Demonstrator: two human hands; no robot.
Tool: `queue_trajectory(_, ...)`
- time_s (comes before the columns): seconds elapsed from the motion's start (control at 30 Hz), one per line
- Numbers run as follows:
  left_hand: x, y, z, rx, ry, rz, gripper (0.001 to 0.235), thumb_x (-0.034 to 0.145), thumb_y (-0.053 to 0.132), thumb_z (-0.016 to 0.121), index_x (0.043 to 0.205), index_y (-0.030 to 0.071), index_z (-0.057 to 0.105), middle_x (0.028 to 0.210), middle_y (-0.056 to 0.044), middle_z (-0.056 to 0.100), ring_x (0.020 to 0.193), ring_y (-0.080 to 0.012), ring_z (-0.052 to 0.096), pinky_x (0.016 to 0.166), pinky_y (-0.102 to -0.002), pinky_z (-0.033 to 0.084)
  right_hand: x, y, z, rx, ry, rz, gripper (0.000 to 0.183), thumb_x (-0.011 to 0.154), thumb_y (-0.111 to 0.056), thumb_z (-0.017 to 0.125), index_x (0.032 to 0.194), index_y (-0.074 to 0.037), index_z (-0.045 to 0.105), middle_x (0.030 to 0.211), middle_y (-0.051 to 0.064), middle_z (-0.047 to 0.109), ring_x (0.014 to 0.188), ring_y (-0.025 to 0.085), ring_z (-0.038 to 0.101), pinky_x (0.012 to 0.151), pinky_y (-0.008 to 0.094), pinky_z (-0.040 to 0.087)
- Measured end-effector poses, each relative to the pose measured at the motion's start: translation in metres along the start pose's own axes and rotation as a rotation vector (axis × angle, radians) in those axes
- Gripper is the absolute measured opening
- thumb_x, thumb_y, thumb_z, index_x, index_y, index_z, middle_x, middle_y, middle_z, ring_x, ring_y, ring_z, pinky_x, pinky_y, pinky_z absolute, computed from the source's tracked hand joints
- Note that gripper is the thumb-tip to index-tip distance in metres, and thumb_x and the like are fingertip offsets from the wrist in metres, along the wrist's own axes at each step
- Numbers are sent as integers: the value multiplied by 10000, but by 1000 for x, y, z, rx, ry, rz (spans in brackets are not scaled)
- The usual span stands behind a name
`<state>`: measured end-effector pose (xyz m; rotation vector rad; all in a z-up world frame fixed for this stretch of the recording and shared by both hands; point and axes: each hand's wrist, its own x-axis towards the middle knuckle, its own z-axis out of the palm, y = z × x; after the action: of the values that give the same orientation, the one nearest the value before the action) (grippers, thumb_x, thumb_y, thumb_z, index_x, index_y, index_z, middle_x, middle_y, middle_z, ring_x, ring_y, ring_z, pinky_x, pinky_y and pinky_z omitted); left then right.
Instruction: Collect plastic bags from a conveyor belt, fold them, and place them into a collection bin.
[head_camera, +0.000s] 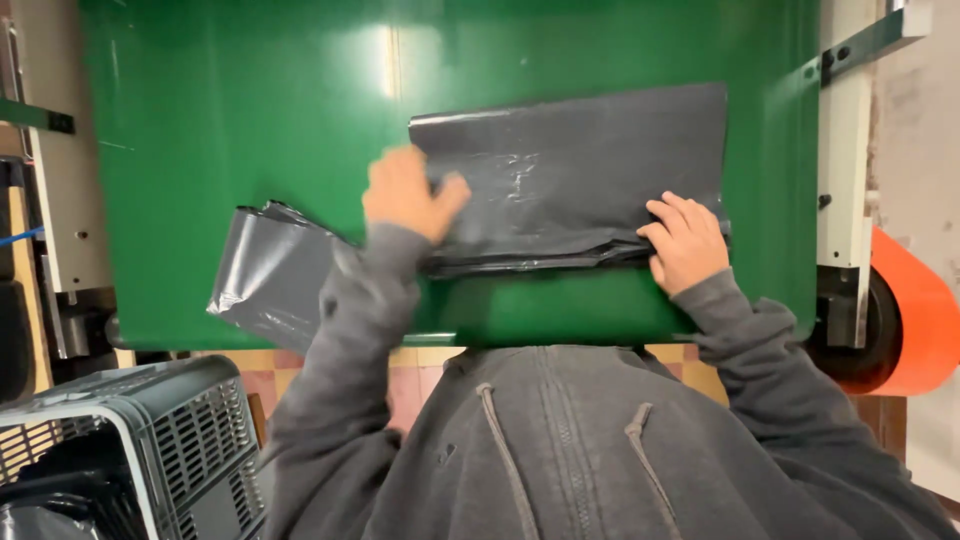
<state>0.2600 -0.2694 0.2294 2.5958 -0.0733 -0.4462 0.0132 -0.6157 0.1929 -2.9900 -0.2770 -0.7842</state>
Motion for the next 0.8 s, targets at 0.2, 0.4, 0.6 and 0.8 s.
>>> queue_trajectory(0.2, -83, -51, 94, 621, 604, 1227, 245, 948, 283, 520, 995, 92, 665, 927, -163, 556, 899, -398, 571, 698, -487, 482, 53, -96, -7, 250, -42, -170, 750, 571, -158, 557, 1279, 89, 579, 1367, 339, 536, 1337, 550, 474, 1071, 624, 381)
queue_trajectory(0.4, -102, 20, 90, 383, -437, 1296, 208, 829, 345, 604, 861, 142, 636, 797, -66, 716, 735, -321, 739, 596, -485, 592, -7, -126, 24, 354, -181, -169, 907, 749, -344, 797, 1502, 30, 457, 1572, 261, 435, 1482, 418, 391, 1246, 535, 268)
queue_trajectory(0.6, 38, 76, 230, -526, -1108, 1948, 627, 1126, 585, 343, 1422, 153, 687, 1354, -51, 676, 1206, -207, 591, 1061, -382, 424, -158, -61, 41, 1107, -90, 278, 393, 926, -221, 694, 1268, -29, 717, 1268, 179, 740, 1260, 386, 649, 1033, 519, 495)
queue_trajectory(0.8, -9, 107, 117, -269, -846, 211, 1203, 754, 1002, 100, 1233, 93, 727, 1388, -179, 641, 1403, -370, 500, 1257, -492, 281, -136, -11, 34, 1814, 330, 1635, 420, 1074, -344, 597, 1348, -26, 601, 1301, 254, 652, 1205, 402, 654, 1054, 650, 492)
